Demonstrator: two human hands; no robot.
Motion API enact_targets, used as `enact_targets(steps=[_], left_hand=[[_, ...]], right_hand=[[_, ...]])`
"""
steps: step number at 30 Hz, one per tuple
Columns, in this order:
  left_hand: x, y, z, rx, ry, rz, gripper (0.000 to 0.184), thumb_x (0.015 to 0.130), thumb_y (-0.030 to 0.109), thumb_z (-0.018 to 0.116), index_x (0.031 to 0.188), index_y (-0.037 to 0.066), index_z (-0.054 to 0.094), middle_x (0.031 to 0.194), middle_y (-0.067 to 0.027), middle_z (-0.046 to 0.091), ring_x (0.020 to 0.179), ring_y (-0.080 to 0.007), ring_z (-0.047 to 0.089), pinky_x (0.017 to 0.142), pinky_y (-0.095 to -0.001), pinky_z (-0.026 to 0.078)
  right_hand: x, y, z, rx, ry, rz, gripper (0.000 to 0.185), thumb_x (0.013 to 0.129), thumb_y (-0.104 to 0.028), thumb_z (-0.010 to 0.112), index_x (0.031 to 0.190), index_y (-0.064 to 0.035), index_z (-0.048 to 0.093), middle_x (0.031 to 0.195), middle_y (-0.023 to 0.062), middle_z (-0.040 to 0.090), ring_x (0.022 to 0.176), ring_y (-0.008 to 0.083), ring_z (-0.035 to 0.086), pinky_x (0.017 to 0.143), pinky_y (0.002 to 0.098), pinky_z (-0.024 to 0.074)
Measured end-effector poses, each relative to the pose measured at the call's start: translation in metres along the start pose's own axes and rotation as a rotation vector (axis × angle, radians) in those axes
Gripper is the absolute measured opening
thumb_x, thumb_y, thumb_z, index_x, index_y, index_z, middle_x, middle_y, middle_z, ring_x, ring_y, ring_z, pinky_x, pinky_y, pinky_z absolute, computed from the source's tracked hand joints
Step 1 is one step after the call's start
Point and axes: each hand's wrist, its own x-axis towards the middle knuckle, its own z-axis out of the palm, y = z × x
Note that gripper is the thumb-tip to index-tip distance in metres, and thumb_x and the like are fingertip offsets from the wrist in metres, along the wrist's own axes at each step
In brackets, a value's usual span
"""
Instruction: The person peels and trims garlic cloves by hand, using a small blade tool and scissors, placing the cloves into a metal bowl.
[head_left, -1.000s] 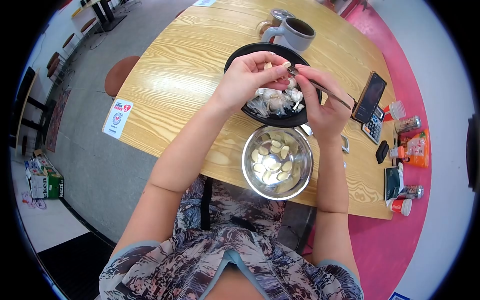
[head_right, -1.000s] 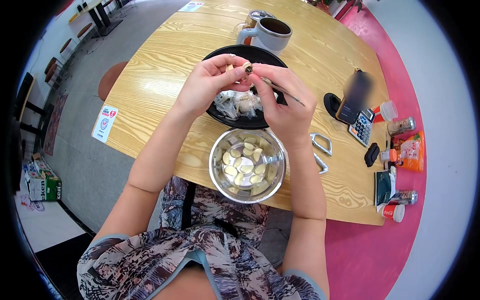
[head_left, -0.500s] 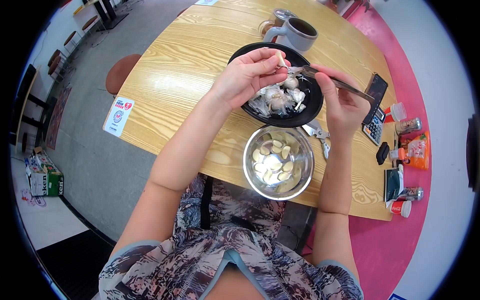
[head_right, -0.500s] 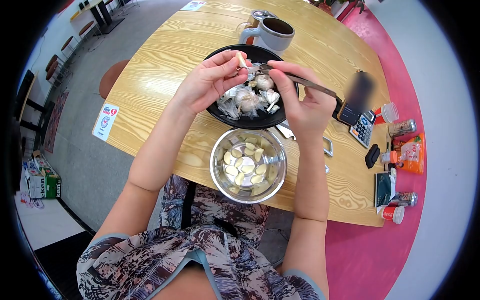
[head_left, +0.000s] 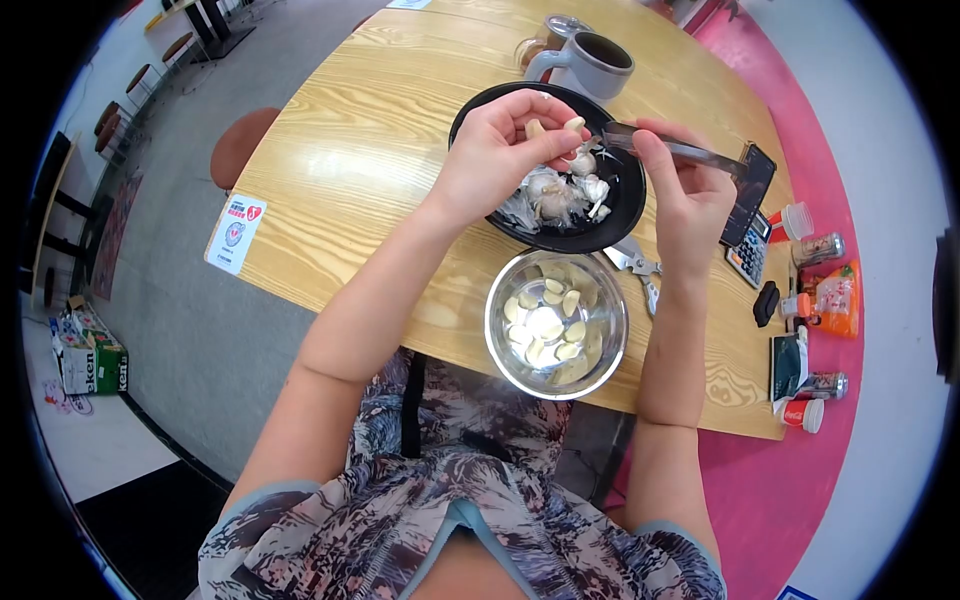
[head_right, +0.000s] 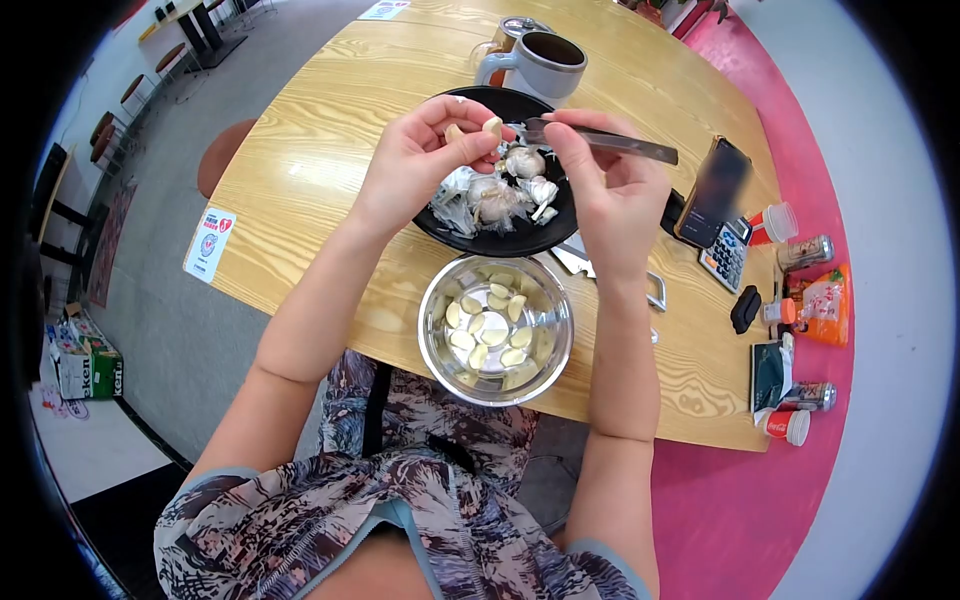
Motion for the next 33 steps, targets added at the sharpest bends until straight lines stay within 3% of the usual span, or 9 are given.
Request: enact_targets(steps=[2, 12, 14, 19, 24, 33], left_hand=[[0.0, -0.003, 0.001, 0.008, -0.002, 0.012, 0.018, 0.091, 0.006, 0.066, 0.107, -0.001, 0.061, 0.095, -0.0083, 0.069, 0.082, -0.0102, 0.065, 0.074, -0.0242, 0.055], [-0.002, -0.005, 0.001, 0.088, -0.029, 0.057, 0.02, 0.089, 0.004, 0.068, 0.107, -0.002, 0.06, 0.097, -0.0067, 0.065, 0.084, -0.0112, 0.066, 0.075, -0.0244, 0.057], [-0.003, -0.004, 0.002, 0.088, -0.029, 0.055, 0.019, 0.089, 0.004, 0.068, 0.106, -0.002, 0.06, 0.097, -0.0068, 0.065, 0.084, -0.0114, 0.066, 0.076, -0.0246, 0.057], [-0.001, -0.004, 0.0, 0.057, -0.025, 0.016, 0.019, 0.09, 0.006, 0.068, 0.105, -0.002, 0.06, 0.096, -0.0065, 0.066, 0.084, -0.0118, 0.066, 0.077, -0.0247, 0.057], [-0.001, -0.003, -0.003, -0.201, -0.037, -0.145, 0.019, 0.091, 0.009, 0.067, 0.106, 0.002, 0.059, 0.099, -0.0068, 0.066, 0.085, -0.0126, 0.067, 0.079, -0.0261, 0.057], [0.006, -0.01, -0.019, -0.546, -0.07, -0.183, 0.015, 0.094, 0.011, 0.063, 0.108, 0.006, 0.06, 0.111, -0.0106, 0.065, 0.091, -0.014, 0.067, 0.086, -0.0262, 0.057]], right_hand=[[-0.004, -0.003, 0.004, 0.165, -0.045, 0.002, 0.011, 0.088, -0.002, 0.068, 0.098, 0.0034, 0.069, 0.096, 0.0081, 0.071, 0.084, 0.0099, 0.064, 0.076, 0.022, 0.0502], [-0.007, 0.003, 0.008, 0.074, -0.078, -0.087, 0.014, 0.087, 0.0, 0.07, 0.1, 0.0048, 0.068, 0.092, 0.0082, 0.07, 0.084, 0.0111, 0.065, 0.076, 0.0221, 0.0507], [-0.008, 0.007, 0.008, -0.053, -0.071, -0.201, 0.013, 0.086, 0.0, 0.07, 0.098, 0.0041, 0.069, 0.093, 0.0089, 0.071, 0.083, 0.0117, 0.065, 0.075, 0.0226, 0.0512], [-0.009, 0.001, 0.007, -0.01, -0.073, -0.177, 0.012, 0.086, 0.001, 0.071, 0.097, 0.0043, 0.07, 0.095, 0.0099, 0.071, 0.083, 0.012, 0.065, 0.074, 0.0232, 0.0512], [-0.009, -0.002, 0.005, 0.033, -0.076, -0.12, 0.011, 0.085, 0.002, 0.07, 0.096, 0.0047, 0.07, 0.095, 0.0104, 0.071, 0.083, 0.0118, 0.065, 0.075, 0.0231, 0.0509], [-0.006, -0.002, 0.001, 0.057, -0.073, -0.115, 0.011, 0.085, 0.003, 0.07, 0.096, 0.0059, 0.069, 0.093, 0.0111, 0.072, 0.084, 0.012, 0.065, 0.077, 0.0225, 0.0509]])
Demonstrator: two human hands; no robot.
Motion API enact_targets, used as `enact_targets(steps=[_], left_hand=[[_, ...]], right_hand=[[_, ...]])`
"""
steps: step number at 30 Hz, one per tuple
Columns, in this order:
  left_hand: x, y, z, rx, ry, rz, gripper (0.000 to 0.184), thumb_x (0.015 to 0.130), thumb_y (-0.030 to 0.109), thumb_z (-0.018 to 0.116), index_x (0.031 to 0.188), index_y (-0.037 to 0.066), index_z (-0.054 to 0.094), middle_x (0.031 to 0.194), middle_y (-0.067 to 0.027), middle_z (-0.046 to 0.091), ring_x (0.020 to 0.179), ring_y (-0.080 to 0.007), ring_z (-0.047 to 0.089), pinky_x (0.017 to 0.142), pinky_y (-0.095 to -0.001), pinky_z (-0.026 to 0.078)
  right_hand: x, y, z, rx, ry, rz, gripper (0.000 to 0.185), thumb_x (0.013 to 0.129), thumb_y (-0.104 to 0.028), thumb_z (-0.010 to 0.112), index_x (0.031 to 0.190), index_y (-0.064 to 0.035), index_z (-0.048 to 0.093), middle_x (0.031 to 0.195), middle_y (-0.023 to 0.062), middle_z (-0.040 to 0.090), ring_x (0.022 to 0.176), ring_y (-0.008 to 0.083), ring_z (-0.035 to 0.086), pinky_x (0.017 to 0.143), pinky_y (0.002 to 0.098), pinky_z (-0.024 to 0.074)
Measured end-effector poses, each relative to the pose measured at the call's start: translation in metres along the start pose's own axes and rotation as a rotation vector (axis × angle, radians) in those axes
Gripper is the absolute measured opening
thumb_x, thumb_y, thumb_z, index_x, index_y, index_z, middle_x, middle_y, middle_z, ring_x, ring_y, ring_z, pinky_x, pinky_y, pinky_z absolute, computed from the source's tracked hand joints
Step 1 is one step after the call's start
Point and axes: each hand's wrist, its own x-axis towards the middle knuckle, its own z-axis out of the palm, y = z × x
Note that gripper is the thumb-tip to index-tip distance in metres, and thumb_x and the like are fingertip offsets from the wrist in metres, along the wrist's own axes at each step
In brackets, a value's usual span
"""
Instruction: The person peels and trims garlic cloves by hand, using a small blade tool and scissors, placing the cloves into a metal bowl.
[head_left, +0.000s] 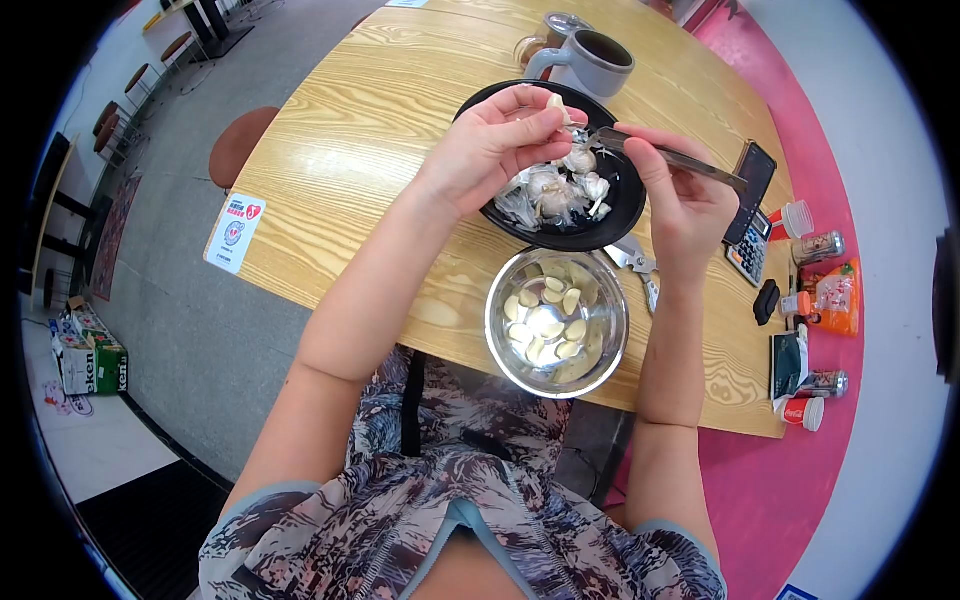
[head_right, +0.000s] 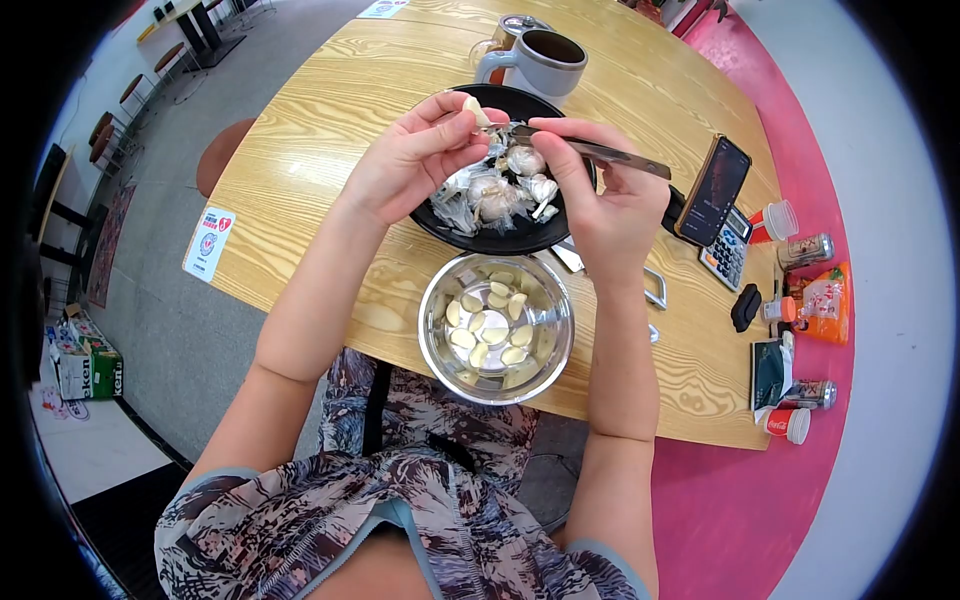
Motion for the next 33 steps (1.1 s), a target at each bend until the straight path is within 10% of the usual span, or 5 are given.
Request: enact_targets(steps=[33], left_hand=[[-0.006, -0.003, 0.007, 0.02, -0.07, -0.148, 0.027, 0.096, 0.015, 0.061, 0.12, 0.002, 0.06, 0.104, -0.0049, 0.065, 0.093, -0.0134, 0.066, 0.087, -0.0277, 0.058]], right_hand=[[-0.003, 0.001, 0.005, 0.003, -0.094, -0.087, 0.016, 0.085, 0.003, 0.07, 0.1, 0.0049, 0.07, 0.095, 0.0099, 0.072, 0.084, 0.0128, 0.066, 0.075, 0.0238, 0.0514]])
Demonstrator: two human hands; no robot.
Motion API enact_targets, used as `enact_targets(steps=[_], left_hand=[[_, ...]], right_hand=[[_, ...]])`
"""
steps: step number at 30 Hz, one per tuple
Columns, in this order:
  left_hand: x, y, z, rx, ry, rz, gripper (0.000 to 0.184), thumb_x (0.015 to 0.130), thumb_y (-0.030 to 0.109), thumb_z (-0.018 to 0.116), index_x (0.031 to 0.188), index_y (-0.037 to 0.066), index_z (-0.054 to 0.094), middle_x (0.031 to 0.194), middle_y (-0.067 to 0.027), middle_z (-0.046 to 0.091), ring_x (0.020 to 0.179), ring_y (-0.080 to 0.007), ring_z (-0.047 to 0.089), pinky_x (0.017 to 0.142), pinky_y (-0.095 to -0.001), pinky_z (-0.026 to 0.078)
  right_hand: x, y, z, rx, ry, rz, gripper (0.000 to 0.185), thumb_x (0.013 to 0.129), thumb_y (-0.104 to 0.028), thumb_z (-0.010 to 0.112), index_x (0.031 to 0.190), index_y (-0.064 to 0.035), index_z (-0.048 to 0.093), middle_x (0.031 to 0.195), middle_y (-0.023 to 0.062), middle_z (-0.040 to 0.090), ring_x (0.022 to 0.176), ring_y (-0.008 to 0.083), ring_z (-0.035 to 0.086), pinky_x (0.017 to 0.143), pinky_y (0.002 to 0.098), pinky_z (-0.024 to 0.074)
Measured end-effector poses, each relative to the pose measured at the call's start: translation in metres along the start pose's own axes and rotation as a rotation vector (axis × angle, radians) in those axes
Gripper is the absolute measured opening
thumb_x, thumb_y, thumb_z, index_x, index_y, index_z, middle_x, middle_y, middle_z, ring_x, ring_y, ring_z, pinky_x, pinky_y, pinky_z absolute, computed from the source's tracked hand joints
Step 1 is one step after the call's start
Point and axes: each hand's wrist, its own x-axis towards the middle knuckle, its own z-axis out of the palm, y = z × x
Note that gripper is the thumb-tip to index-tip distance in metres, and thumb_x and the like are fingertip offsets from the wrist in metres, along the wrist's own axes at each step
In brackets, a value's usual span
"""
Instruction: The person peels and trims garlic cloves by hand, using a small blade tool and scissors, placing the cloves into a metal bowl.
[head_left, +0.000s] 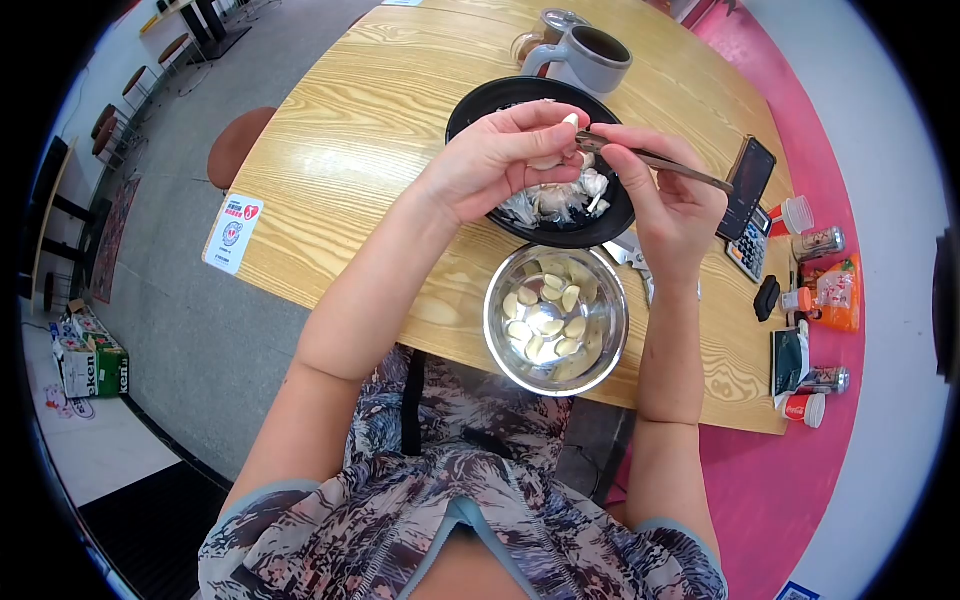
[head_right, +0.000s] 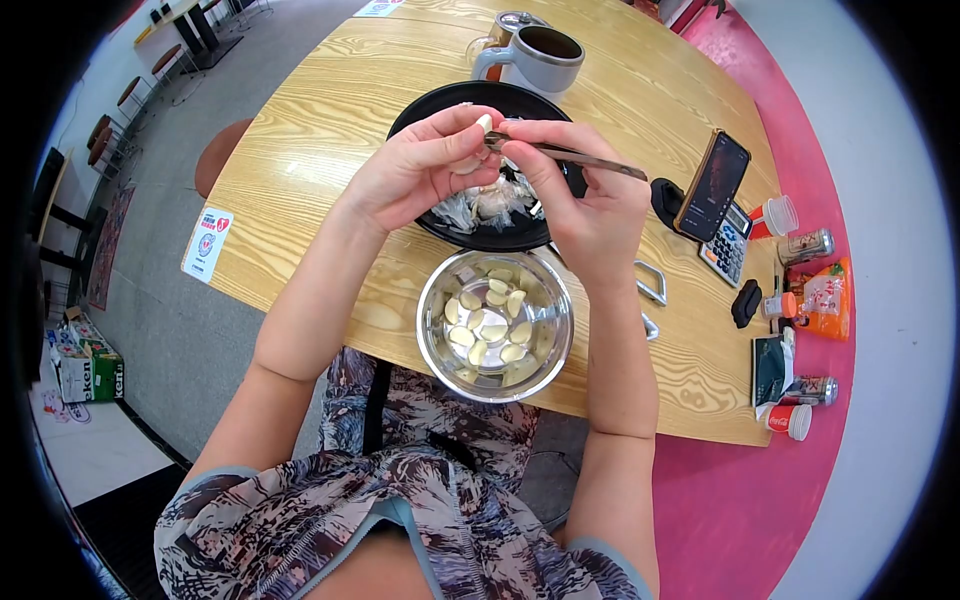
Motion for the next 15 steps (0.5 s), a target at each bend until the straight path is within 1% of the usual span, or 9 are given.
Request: enact_targets(steps=[4, 7, 9, 15], left_hand=[[0.0002, 0.0051, 0.0003, -0.03, 0.035, 0.018, 0.026, 0.096, 0.014, 0.061, 0.12, 0.003, 0.06, 0.105, -0.0051, 0.065, 0.093, -0.0135, 0.066, 0.088, -0.0283, 0.057], [0.0004, 0.0053, -0.0011, -0.06, 0.034, 0.024, 0.026, 0.096, 0.013, 0.061, 0.119, 0.003, 0.06, 0.105, -0.005, 0.065, 0.092, -0.013, 0.066, 0.086, -0.0275, 0.058], [-0.0001, 0.0047, -0.0014, -0.046, 0.066, 0.018, 0.026, 0.095, 0.013, 0.061, 0.119, 0.002, 0.06, 0.103, -0.0051, 0.066, 0.09, -0.0118, 0.066, 0.083, -0.0258, 0.058], [0.0002, 0.0047, -0.0042, -0.042, 0.075, 0.03, 0.027, 0.096, 0.014, 0.061, 0.12, 0.001, 0.06, 0.097, -0.0049, 0.067, 0.086, -0.0093, 0.066, 0.079, -0.0228, 0.057]], right_hand=[[0.0007, -0.0005, -0.0015, 0.006, 0.002, 0.015, 0.015, 0.085, 0.003, 0.07, 0.099, 0.0053, 0.07, 0.094, 0.0093, 0.072, 0.084, 0.0122, 0.066, 0.075, 0.0233, 0.0513], [0.0013, -0.0008, -0.0024, 0.011, 0.013, 0.034, 0.014, 0.085, 0.003, 0.07, 0.098, 0.0056, 0.07, 0.093, 0.009, 0.072, 0.083, 0.0118, 0.065, 0.075, 0.0231, 0.0511], [0.0015, 0.0002, -0.004, 0.0, 0.02, 0.039, 0.014, 0.085, 0.002, 0.07, 0.098, 0.0057, 0.07, 0.093, 0.0088, 0.072, 0.083, 0.0115, 0.065, 0.075, 0.0231, 0.051], [0.0023, -0.0006, -0.0093, -0.043, 0.046, 0.103, 0.013, 0.085, 0.002, 0.07, 0.097, 0.0052, 0.07, 0.093, 0.009, 0.072, 0.082, 0.0112, 0.065, 0.074, 0.0231, 0.0505]])
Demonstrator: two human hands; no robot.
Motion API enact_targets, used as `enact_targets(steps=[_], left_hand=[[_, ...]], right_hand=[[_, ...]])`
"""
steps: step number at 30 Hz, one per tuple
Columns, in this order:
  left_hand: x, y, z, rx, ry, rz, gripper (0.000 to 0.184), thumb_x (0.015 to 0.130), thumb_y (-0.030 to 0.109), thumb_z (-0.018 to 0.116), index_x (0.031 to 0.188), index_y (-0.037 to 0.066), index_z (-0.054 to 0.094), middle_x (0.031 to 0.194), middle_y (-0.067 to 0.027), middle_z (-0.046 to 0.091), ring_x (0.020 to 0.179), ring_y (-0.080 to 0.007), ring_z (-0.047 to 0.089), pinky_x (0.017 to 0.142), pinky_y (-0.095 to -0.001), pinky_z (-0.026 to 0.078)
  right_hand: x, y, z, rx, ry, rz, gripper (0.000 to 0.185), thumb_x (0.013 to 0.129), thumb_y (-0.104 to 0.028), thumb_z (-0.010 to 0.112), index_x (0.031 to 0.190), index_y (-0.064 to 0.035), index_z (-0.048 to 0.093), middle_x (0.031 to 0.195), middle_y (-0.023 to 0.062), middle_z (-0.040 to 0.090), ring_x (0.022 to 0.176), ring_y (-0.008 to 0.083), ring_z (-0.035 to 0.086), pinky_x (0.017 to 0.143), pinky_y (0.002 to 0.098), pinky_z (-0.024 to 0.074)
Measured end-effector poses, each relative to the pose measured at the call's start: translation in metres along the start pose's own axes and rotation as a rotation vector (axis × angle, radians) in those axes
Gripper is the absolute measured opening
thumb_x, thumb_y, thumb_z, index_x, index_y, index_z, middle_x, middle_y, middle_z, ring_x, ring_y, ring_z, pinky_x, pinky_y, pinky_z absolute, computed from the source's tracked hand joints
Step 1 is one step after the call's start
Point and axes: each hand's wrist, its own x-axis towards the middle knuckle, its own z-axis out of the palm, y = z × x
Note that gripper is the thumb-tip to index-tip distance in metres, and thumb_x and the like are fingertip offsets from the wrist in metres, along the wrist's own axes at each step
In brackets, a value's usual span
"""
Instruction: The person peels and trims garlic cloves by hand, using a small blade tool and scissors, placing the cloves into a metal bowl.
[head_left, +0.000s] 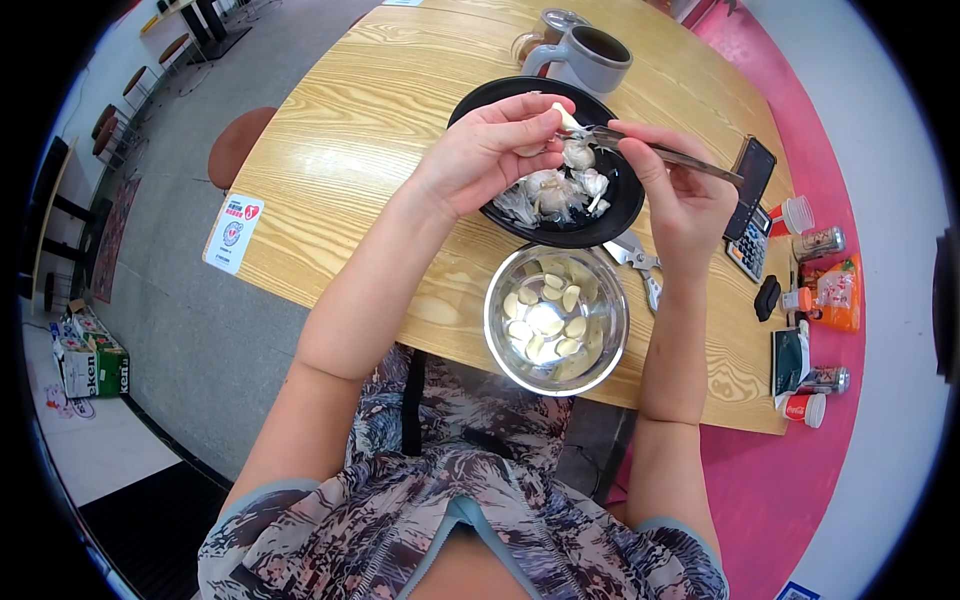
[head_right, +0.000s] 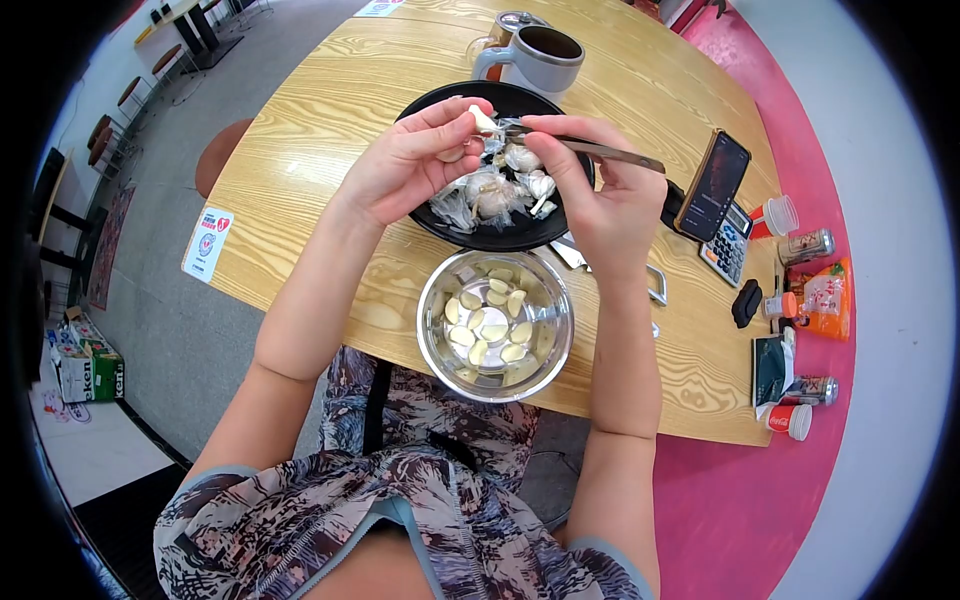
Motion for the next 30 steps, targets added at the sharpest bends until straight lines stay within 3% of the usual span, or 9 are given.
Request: enact_targets(steps=[18, 25, 30], left_hand=[[0.002, 0.001, -0.002, 0.028, 0.008, 0.018, 0.031, 0.096, 0.014, 0.06, 0.125, 0.001, 0.059, 0.098, -0.0032, 0.066, 0.083, -0.0083, 0.064, 0.076, -0.0222, 0.056], [0.0, 0.0, 0.003, 0.06, 0.008, 0.01, 0.031, 0.096, 0.014, 0.061, 0.124, 0.001, 0.059, 0.097, -0.0017, 0.066, 0.083, -0.0071, 0.062, 0.074, -0.021, 0.055], [-0.002, 0.001, 0.009, 0.194, 0.045, 0.017, 0.029, 0.095, 0.015, 0.062, 0.12, 0.001, 0.062, 0.092, -0.0001, 0.065, 0.077, -0.0054, 0.06, 0.065, -0.0189, 0.051]], right_hand=[[0.007, 0.007, -0.012, -0.093, 0.058, 0.034, 0.013, 0.086, 0.0, 0.07, 0.099, 0.0047, 0.069, 0.095, 0.0086, 0.071, 0.084, 0.0114, 0.064, 0.078, 0.0238, 0.0512], [0.002, 0.002, 0.006, 0.06, -0.008, 0.017, 0.015, 0.086, 0.0, 0.07, 0.1, 0.0044, 0.069, 0.097, 0.0084, 0.07, 0.084, 0.0103, 0.064, 0.076, 0.0223, 0.0502], [0.0, 0.002, 0.006, 0.024, -0.008, 0.02, 0.012, 0.086, 0.001, 0.07, 0.097, 0.005, 0.069, 0.095, 0.0096, 0.071, 0.081, 0.0103, 0.064, 0.073, 0.0215, 0.0506]])
